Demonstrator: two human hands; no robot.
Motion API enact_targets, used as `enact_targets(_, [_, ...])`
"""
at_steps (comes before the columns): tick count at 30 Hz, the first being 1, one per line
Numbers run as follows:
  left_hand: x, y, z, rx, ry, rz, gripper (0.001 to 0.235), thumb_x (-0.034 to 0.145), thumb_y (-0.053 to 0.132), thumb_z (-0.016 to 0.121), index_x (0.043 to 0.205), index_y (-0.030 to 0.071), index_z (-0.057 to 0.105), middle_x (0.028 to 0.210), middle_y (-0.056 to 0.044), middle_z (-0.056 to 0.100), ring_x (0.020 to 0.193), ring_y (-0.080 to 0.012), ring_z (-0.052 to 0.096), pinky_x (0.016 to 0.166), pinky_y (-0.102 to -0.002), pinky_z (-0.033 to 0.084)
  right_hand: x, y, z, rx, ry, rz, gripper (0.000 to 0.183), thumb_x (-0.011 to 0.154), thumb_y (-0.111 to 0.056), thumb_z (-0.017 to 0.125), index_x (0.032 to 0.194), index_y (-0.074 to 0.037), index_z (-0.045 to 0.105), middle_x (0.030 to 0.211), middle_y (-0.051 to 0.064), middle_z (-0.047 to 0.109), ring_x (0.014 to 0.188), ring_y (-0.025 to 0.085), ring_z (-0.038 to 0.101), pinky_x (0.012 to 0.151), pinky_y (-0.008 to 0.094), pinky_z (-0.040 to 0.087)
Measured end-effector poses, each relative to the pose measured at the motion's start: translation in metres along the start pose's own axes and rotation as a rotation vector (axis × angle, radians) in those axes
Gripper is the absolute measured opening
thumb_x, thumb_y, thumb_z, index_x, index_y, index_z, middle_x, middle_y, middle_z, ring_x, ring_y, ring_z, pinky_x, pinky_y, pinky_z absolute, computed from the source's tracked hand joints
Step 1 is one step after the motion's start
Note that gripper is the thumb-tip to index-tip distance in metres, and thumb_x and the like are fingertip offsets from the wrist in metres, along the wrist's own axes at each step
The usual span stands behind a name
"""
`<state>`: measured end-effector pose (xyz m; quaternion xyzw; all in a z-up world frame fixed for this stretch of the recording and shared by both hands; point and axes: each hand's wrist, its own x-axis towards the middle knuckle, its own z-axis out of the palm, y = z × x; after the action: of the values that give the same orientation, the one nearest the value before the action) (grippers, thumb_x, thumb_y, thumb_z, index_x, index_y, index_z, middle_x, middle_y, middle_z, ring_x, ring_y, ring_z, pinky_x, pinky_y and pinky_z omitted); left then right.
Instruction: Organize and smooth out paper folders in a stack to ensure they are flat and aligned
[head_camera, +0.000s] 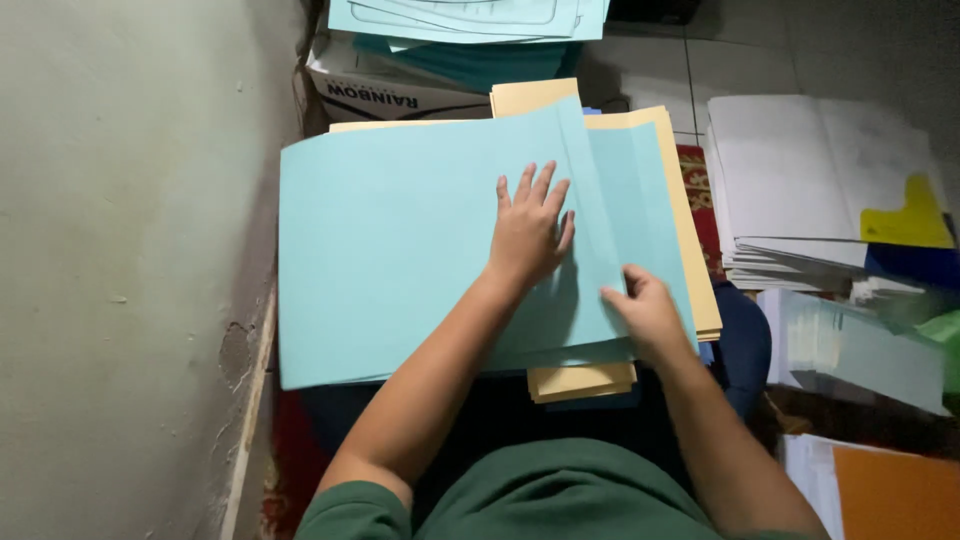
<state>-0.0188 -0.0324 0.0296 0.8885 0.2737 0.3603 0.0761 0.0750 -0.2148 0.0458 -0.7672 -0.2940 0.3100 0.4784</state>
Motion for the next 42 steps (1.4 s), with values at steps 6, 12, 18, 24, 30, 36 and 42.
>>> enact_targets(6, [-0.011,0.009,-0.058,-0.434,-0.067,-0.159,0.026,0.097,0.019,0.056,0.116,0.006,0.069,0.101,-0.005,0.073,0.075,-0.0305,0.068,0.065,-0.043,0.054,0.011,0.008,-0.112,-0.372,0.296,-0.028,0.028,0.093,-0.013,0.072,0.119,-0.005,0.071,0.105,0.002,0.068,0.09,0.013,0.06,0.081,0.03,0.047])
enact_targets(12, [0.002,0.037,-0.115,-0.869,-0.298,-0.428,0.047,0.1,0.043,0.046,0.111,0.006,0.072,0.1,-0.004,0.074,0.082,-0.0189,0.065,0.075,-0.032,0.052,-0.072,-0.13,-0.079,-0.524,0.15,-0.334,0.046,0.093,0.005,0.057,0.138,0.001,0.065,0.12,0.017,0.069,0.099,0.027,0.065,0.086,0.037,0.053])
enact_targets(18, [-0.021,-0.006,-0.087,-1.126,-0.135,-0.761,0.039,0.105,0.041,0.056,0.092,0.006,0.066,0.071,-0.014,0.059,0.066,-0.0258,0.065,0.048,-0.037,0.059,-0.102,-0.142,-0.036,-0.354,-0.519,-0.428,0.041,0.097,-0.034,0.055,0.131,-0.013,0.067,0.092,0.012,0.07,0.076,0.029,0.066,0.07,0.044,0.057])
enact_targets(24, [-0.063,-0.095,-0.074,-0.798,-0.198,-0.874,0.03,0.088,0.014,0.069,0.117,0.005,0.066,0.1,-0.018,0.073,0.097,-0.0279,0.07,0.087,-0.045,0.058,-0.036,-0.065,-0.039,-0.44,-0.056,-0.514,0.036,0.102,-0.024,0.06,0.135,-0.011,0.066,0.119,0.008,0.065,0.11,0.027,0.064,0.093,0.039,0.051])
enact_targets(30, [-0.056,-0.061,-0.15,-0.415,-0.325,-0.955,0.083,0.091,0.005,0.059,0.161,0.003,0.014,0.121,-0.031,0.062,0.119,-0.0466,0.062,0.1,-0.056,0.052,-0.011,-0.009,-0.002,-0.632,-0.231,-0.549,0.064,0.105,-0.043,0.047,0.155,-0.004,0.04,0.157,0.026,0.042,0.145,0.043,0.039,0.119,0.058,0.028])
enact_targets(36, [-0.056,-0.052,-0.108,0.222,-0.354,-0.553,0.086,0.085,0.011,0.073,0.16,0.0,0.032,0.148,-0.032,0.038,0.134,-0.0511,0.042,0.099,-0.063,0.048,0.011,0.043,0.016,-1.146,-0.271,-0.54,0.076,0.104,-0.06,0.029,0.164,-0.016,0.021,0.172,0.008,0.018,0.158,0.025,0.017,0.127,0.047,0.009])
enact_targets(42, [-0.028,-0.019,0.001,0.175,-0.396,0.028,0.062,0.086,0.047,0.072,0.139,0.016,0.064,0.157,-0.024,0.042,0.151,-0.0452,0.031,0.117,-0.067,0.028,0.014,0.047,0.018,-1.18,-0.234,-0.586,0.075,0.105,-0.058,0.029,0.165,-0.013,0.02,0.172,0.01,0.02,0.157,0.027,0.02,0.126,0.048,0.011])
